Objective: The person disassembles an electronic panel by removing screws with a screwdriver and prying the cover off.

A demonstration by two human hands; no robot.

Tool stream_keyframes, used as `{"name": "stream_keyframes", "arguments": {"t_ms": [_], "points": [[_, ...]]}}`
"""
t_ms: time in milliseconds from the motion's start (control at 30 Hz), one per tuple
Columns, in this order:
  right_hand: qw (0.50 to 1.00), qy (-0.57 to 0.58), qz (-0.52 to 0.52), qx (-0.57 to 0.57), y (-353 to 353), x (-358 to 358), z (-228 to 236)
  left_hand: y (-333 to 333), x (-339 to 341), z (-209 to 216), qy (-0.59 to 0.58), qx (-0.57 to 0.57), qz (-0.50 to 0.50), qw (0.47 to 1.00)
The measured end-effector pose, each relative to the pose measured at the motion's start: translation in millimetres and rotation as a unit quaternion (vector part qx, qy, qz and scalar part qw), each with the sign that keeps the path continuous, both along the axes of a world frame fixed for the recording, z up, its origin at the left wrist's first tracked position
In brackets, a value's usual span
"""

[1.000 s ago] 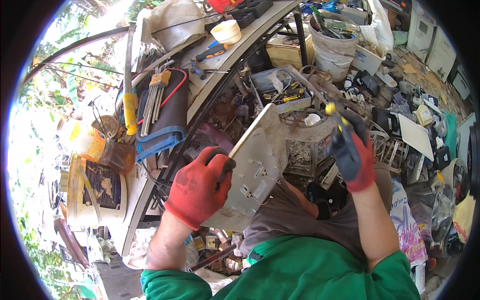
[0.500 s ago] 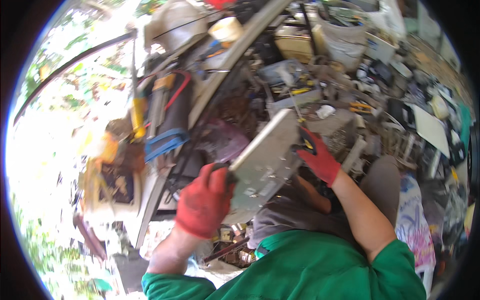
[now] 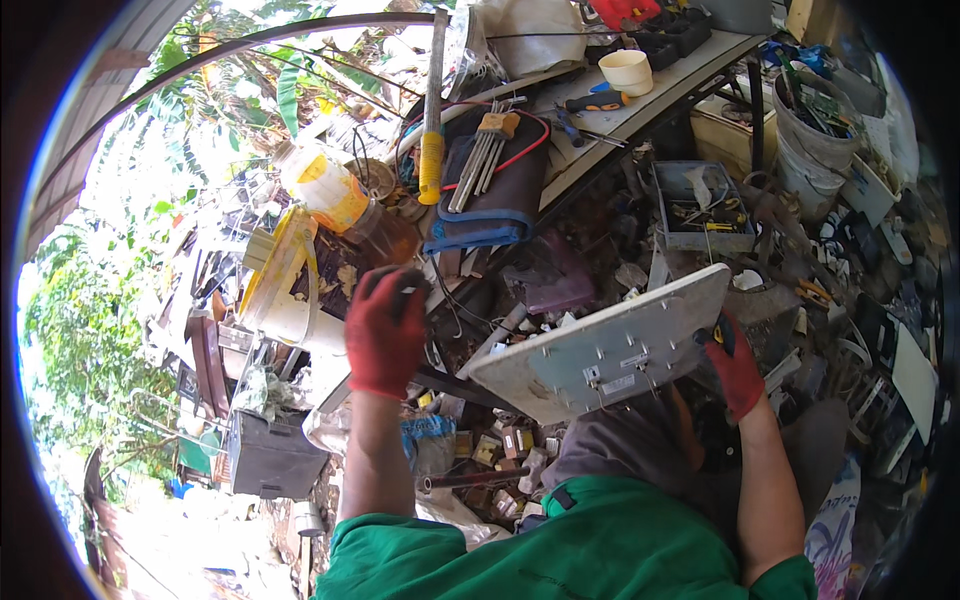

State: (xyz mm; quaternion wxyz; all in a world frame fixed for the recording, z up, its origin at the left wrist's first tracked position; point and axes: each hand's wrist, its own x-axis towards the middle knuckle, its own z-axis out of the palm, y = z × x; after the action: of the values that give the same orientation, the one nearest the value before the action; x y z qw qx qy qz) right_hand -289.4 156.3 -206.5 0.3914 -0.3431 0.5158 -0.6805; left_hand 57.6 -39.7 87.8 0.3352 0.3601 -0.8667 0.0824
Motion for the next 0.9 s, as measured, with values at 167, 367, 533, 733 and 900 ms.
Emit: {"name": "stream_keyframes", "arguments": {"t_ms": [167,367,533,733,900], "points": [[0.999,-0.040,0.001,-0.017,-1,2,-5,-45,34,0,-0.073,0.091,0.135,0.984],[0.996,-0.081,-0.006,-0.029,-4,7,-6,-65,57,-4,0.046,0.104,0.107,0.988],[0.988,-0.148,0.023,-0.024,5,1,4,-1,25,-25,0.112,-0.025,-0.089,0.989],[0.983,-0.181,0.031,0.002,15,6,14,46,-1,-66,-0.032,0.158,-0.123,0.979],[0.994,-0.075,-0.073,-0.025,-2,0,-10,48,-29,-50,0.027,0.215,-0.168,0.962]]}}
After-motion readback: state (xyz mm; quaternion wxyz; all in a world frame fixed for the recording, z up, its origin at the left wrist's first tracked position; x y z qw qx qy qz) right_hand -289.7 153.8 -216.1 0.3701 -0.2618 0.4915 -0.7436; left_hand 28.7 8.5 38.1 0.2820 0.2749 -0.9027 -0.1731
